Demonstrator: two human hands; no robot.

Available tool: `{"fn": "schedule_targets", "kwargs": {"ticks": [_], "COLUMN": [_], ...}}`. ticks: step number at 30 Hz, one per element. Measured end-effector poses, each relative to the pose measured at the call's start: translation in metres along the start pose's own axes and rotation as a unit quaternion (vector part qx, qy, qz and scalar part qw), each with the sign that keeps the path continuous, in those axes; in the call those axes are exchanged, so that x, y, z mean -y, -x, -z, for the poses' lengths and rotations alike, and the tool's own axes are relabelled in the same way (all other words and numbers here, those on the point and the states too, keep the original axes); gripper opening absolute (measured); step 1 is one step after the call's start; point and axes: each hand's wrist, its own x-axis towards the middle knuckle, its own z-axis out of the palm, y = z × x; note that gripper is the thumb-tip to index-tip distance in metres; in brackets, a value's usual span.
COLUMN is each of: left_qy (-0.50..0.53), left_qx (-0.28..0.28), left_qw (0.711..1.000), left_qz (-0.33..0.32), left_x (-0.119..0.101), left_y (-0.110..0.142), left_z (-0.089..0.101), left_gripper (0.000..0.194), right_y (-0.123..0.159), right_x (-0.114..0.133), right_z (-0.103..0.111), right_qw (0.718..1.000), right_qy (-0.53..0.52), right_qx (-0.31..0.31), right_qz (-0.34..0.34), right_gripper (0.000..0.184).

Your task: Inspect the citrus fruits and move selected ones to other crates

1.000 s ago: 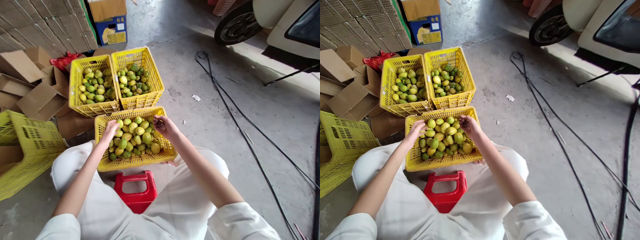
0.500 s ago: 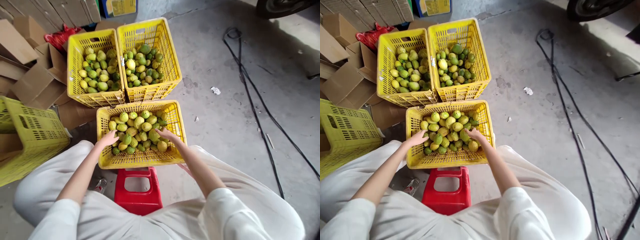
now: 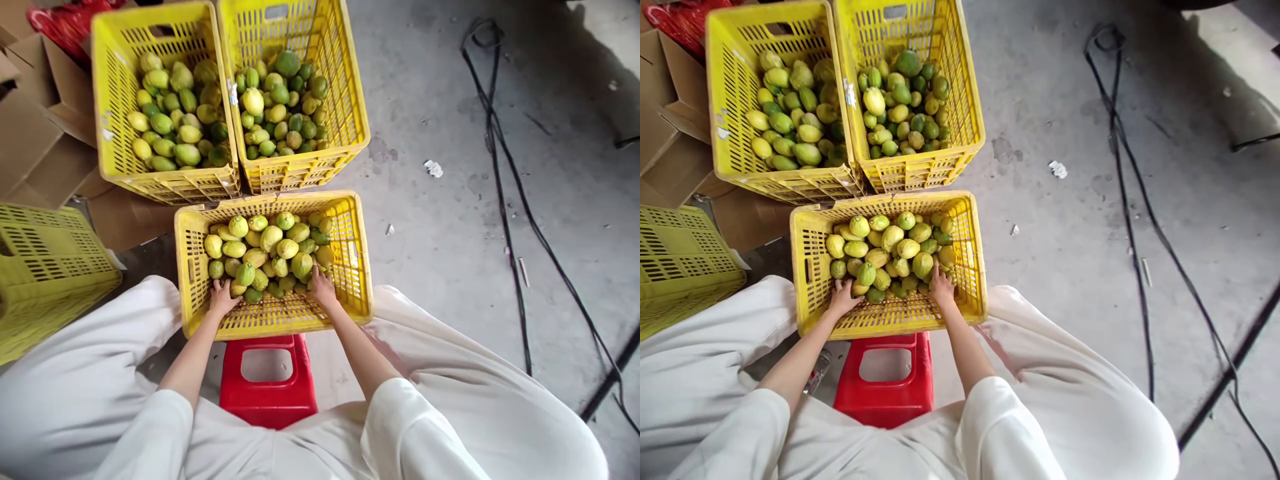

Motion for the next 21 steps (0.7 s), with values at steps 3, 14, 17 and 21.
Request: {"fn": "schedule_targets", "kwargs": {"ticks": [3, 14, 17, 21], "left_qy": [-0.035, -0.032, -0.011, 0.027], "left_qx": [-0.008, -0.035, -0.028, -0.013], "left_qw": [0.999, 0.994, 0.994, 0.994], "left_qz": [-0.018, -0.097, -0.102, -0.105], "left_x": [0.004, -0.003, -0.005, -0.004], "left_y": [-0.003, -0.010, -0.012, -0.011], "left_z": [-0.001, 0.000, 0.000, 0.001], "left_gripper": [0.069, 0.058, 0.063, 0.074], "right_y": [0.001, 0.011, 0.012, 0.002], "right_x": [-0.004, 0.016, 0.036, 0.071], "right_z": [-0.002, 0.006, -0.007, -0.032], "right_qw": [1.000, 0.996, 0.985, 0.969], "right_qy": [-0.014, 0.005, 0.016, 0.044], "right_qx": [-0.005, -0.073, 0.005, 0.067], "right_qz": [0.000, 0.041, 0.173, 0.233], "right_gripper": [0.068, 0.039, 0.022, 0.029]}}
